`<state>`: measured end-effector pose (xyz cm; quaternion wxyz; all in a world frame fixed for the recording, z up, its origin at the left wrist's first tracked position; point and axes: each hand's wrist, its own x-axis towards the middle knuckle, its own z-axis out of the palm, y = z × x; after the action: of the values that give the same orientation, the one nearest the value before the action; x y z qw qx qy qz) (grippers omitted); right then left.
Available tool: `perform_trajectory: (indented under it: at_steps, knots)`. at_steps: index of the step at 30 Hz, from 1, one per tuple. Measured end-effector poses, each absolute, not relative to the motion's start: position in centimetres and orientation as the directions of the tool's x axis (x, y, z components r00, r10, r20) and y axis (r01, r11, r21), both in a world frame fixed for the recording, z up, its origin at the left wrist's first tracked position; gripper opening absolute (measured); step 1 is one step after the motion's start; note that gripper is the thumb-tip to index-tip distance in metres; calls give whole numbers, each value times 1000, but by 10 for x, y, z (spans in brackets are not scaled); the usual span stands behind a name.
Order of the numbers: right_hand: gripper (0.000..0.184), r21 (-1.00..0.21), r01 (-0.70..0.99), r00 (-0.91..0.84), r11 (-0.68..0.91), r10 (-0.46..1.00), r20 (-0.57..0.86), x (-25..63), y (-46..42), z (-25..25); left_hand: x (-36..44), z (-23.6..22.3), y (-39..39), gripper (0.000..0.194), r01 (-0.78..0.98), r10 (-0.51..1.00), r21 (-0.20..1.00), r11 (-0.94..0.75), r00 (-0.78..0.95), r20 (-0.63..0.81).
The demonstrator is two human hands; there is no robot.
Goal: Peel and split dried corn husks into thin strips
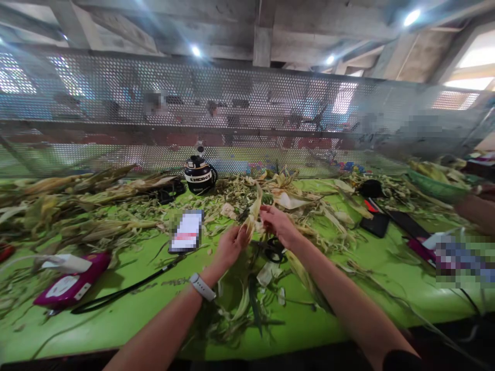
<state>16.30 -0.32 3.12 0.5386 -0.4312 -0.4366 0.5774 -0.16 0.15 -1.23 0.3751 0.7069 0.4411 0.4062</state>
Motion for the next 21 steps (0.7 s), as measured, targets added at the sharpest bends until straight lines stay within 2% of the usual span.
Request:
perform_trajectory:
  at_steps: [4, 7, 10, 13, 17, 21]
  knots:
    - [34, -1000, 14, -118, 20, 993, 18, 152, -7, 22, -3, -9, 1, 26, 382, 927, 848, -366, 228, 297]
    - [27, -998, 57, -110, 23, 994, 17, 149, -6, 18, -3, -5, 0, 22, 365, 931, 857, -364, 161, 327]
    - [24, -999, 27, -127, 17, 992, 13, 152, -3, 17, -2, -4, 2, 26, 241, 965, 935, -260, 112, 239]
    - [24, -999, -36, -124, -18, 992, -14, 158, 1, 13, -4, -5, 5, 36, -9, 991, 997, -79, 110, 79]
    - [27, -960, -233, -127, -153, 984, -126, 167, 4, 6, -5, -4, 5, 38, -316, 957, 926, 206, 262, -123]
    - [28, -909, -342, -187, -236, 966, -181, 170, 2, 4, -6, 1, 3, 38, -406, 885, 836, 369, 428, -183]
